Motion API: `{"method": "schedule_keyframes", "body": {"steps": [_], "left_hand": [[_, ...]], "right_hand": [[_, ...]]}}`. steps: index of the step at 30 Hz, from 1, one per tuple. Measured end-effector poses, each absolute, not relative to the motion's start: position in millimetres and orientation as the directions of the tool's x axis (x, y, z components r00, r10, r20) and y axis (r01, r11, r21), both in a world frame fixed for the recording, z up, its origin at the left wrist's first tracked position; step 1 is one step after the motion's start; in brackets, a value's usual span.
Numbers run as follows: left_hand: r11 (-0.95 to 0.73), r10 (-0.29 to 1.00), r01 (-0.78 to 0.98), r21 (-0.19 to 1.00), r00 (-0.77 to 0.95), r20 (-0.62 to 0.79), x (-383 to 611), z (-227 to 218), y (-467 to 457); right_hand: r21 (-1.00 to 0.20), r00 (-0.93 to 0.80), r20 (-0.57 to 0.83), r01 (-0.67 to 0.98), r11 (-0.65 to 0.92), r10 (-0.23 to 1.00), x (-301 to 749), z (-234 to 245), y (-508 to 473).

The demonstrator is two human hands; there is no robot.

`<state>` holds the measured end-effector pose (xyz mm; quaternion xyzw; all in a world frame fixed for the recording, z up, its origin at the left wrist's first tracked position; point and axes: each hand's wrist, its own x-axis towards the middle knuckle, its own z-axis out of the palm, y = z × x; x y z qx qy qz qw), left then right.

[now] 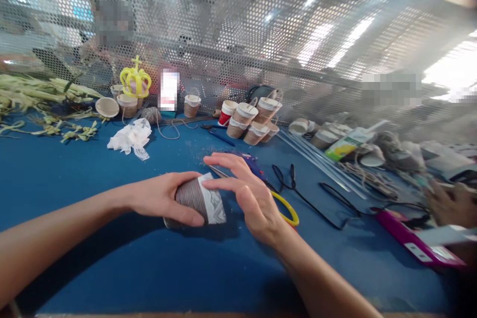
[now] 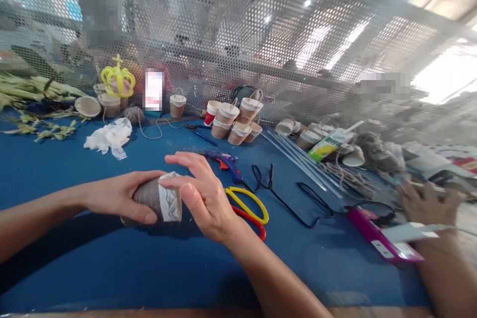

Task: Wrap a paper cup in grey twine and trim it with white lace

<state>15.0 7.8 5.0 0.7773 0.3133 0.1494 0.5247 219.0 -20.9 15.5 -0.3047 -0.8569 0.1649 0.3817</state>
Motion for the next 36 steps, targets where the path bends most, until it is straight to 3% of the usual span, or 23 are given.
{"method": "schedule_keyframes", "body": {"steps": [7,13,16,20,24,27,29,31,33,36], "left_hand": [[-0.436,0.669,0.378,0.816,0.743,0.013,17.4,6.4,0.6],[-0.384,0.712,0.409,0.828,0.702,-0.017,16.7,3.4,7.2],[-0.397,0.739,0.408,0.822,0.674,0.022,16.5,0.9,8.7],[-0.59,0.779,0.545,0.596,0.579,0.242,19.5,-5.2,5.4],[-0.652,0.757,0.693,0.309,0.571,0.318,24.5,-10.8,-2.1],[-0.676,0.727,0.707,0.208,0.591,0.351,25.6,-11.4,-4.3],[-0.678,0.731,0.672,0.299,0.574,0.368,23.8,-9.8,-0.8],[-0.616,0.786,0.599,0.512,0.516,0.341,20.5,-7.4,6.8],[-0.447,0.864,0.497,0.744,0.456,0.215,16.8,-5.6,16.2],[-0.2,0.879,0.334,0.921,0.476,0.018,13.5,-6.2,26.6]], "right_hand": [[-0.558,-0.47,0.513,0.454,0.695,0.718,217.4,14.4,-17.5],[-0.511,-0.535,0.558,0.381,0.77,0.635,219.4,16.0,-21.3],[-0.547,-0.446,0.593,0.389,0.741,0.671,218.4,16.5,-22.0],[-0.691,-0.256,0.484,0.474,0.545,0.837,213.1,17.6,-20.6],[-0.778,-0.347,0.236,0.493,0.39,0.908,206.4,14.8,-18.1],[-0.819,-0.331,0.197,0.462,0.341,0.923,203.7,9.9,-17.1],[-0.819,-0.308,0.229,0.451,0.354,0.923,203.8,7.3,-17.2],[-0.788,-0.322,0.305,0.443,0.427,0.896,205.0,5.8,-18.2],[-0.731,-0.393,0.387,0.421,0.537,0.834,206.0,5.0,-20.2],[-0.644,-0.531,0.435,0.38,0.663,0.727,205.4,4.5,-23.4]]}}
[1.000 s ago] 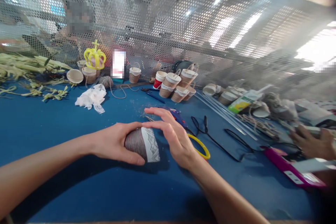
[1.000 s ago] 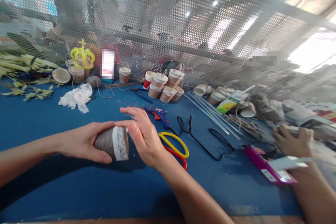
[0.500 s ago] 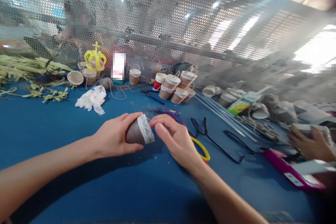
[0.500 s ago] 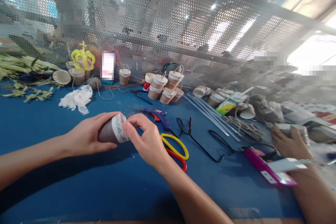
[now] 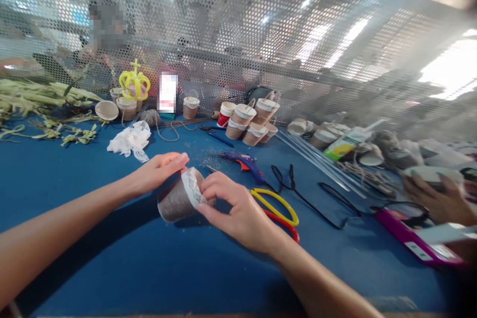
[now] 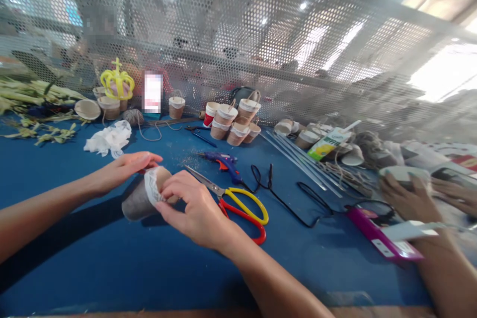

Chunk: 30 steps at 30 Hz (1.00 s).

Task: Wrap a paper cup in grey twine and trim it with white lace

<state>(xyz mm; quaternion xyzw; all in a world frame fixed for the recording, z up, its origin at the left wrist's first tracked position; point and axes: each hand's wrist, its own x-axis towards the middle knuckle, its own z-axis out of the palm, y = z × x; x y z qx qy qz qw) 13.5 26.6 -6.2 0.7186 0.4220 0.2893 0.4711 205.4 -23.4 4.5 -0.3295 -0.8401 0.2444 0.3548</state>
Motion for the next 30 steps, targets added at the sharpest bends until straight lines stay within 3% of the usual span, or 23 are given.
{"method": "schedule_keyframes", "body": {"steps": [3,7,16,23,30], "left_hand": [[-0.061,0.837,0.243,0.968,0.541,-0.083,13.7,-9.1,28.5],[-0.029,0.908,0.188,0.982,0.416,-0.053,15.4,-10.6,25.9],[-0.172,0.928,0.121,0.978,0.353,0.119,13.7,0.3,25.1],[0.046,0.859,0.225,0.973,0.488,-0.154,13.4,-10.4,27.6],[-0.022,0.901,0.148,0.989,0.432,-0.044,14.1,-9.0,29.2]], "right_hand": [[-0.612,-0.576,0.423,0.388,0.689,0.699,203.1,4.9,-25.1],[-0.609,-0.587,0.42,0.383,0.694,0.692,201.3,5.8,-25.4],[-0.653,-0.517,0.405,0.415,0.634,0.755,203.2,4.6,-23.3],[-0.61,-0.584,0.415,0.39,0.69,0.697,202.1,6.7,-24.9],[-0.645,-0.557,0.394,0.398,0.652,0.731,202.6,6.5,-24.8]]}}
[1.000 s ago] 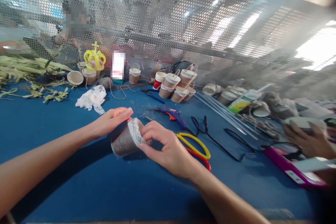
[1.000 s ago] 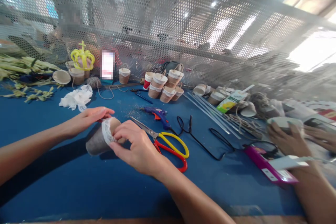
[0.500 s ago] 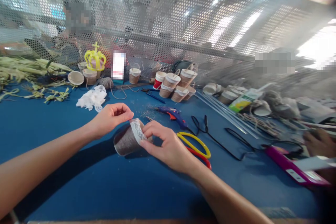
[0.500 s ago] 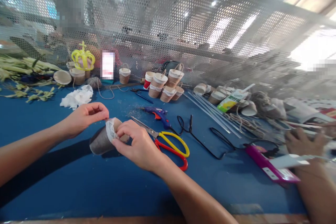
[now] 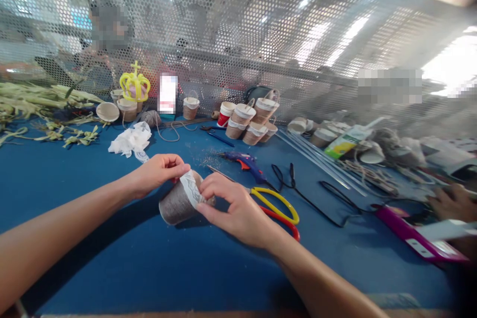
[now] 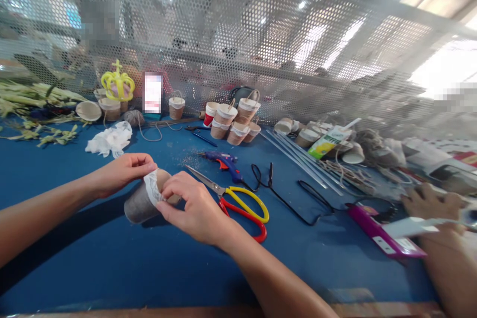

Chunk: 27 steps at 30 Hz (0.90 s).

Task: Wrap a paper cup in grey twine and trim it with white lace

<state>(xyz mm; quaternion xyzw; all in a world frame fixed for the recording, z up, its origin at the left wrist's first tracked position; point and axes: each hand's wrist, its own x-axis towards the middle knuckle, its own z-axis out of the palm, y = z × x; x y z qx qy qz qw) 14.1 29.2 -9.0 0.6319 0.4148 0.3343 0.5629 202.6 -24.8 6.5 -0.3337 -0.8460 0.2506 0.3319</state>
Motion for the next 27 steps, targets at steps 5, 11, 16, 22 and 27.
{"method": "schedule_keyframes", "body": {"steps": [5,11,16,22,27], "left_hand": [[-0.165,0.859,0.053,0.985,0.498,0.117,3.5,17.2,18.7],[-0.096,0.453,0.205,0.974,0.88,-0.141,-9.8,46.1,0.6],[-0.239,0.857,0.315,0.918,0.513,0.047,2.4,19.3,17.9],[-0.254,0.766,0.395,0.883,0.64,-0.066,16.5,-7.5,18.3],[-0.206,0.754,0.376,0.903,0.649,-0.098,17.5,-6.0,15.0]], "right_hand": [[-0.696,-0.479,0.359,0.434,0.571,0.801,204.4,3.6,-23.3],[-0.729,-0.452,0.327,0.439,0.526,0.83,204.9,1.5,-22.0],[-0.737,-0.442,0.322,0.438,0.515,0.837,204.0,1.8,-23.3],[-0.751,-0.415,0.35,0.412,0.516,0.84,204.7,-1.3,-20.9],[-0.751,-0.429,0.342,0.411,0.517,0.836,206.2,0.4,-20.9]]}}
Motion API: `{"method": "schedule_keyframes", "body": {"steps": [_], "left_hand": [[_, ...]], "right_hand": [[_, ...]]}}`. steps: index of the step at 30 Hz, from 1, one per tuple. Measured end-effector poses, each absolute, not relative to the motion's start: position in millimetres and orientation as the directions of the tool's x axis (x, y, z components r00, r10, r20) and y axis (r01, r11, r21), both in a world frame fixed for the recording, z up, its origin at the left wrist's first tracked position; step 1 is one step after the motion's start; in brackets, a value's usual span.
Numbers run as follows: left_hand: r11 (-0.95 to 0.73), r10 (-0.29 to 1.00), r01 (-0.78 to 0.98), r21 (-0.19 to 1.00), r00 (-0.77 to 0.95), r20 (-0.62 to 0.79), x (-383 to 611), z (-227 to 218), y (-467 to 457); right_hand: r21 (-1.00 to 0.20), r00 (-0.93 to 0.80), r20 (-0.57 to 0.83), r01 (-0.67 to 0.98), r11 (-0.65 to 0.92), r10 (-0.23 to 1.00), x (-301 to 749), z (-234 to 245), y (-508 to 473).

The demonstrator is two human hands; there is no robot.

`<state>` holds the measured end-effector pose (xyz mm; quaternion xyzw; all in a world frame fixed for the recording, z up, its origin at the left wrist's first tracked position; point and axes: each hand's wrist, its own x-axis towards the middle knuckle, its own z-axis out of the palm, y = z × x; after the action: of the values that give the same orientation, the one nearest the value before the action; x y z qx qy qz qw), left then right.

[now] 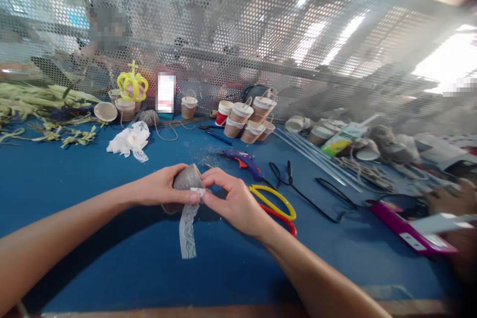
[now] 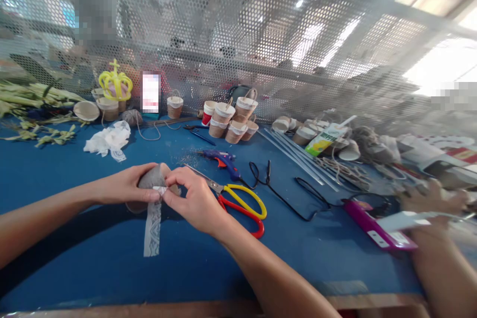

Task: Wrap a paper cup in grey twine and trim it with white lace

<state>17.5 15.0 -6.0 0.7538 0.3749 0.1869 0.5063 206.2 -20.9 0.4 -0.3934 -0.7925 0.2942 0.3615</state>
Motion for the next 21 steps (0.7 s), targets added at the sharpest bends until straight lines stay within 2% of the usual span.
{"method": "schedule_keyframes", "body": {"steps": [6,8,11,14,16,21], "left_hand": [[-0.065,0.751,0.217,0.974,0.653,-0.095,10.7,-3.8,18.8],[0.009,0.737,0.144,0.99,0.668,-0.104,8.7,-3.8,18.9],[0.077,0.736,0.101,0.992,0.665,-0.125,6.9,-3.1,19.0],[0.078,0.762,0.152,0.985,0.628,-0.158,6.3,-0.7,19.5],[0.062,0.78,0.182,0.981,0.605,-0.161,6.1,1.2,19.8],[0.037,0.789,0.176,0.984,0.599,-0.137,5.8,3.3,19.8]], "right_hand": [[-0.71,-0.445,0.325,0.467,0.526,0.834,209.9,11.9,-19.6],[-0.724,-0.396,0.346,0.464,0.511,0.85,214.6,18.8,-16.7],[-0.705,-0.149,0.395,0.583,0.403,0.906,229.0,31.4,-5.0],[-0.567,0.077,0.408,0.802,0.187,0.91,250.2,40.2,16.1],[-0.457,0.12,0.315,0.888,0.04,0.941,264.2,39.7,31.0],[-0.397,0.146,0.042,0.91,-0.118,0.988,285.4,15.1,50.9]]}}
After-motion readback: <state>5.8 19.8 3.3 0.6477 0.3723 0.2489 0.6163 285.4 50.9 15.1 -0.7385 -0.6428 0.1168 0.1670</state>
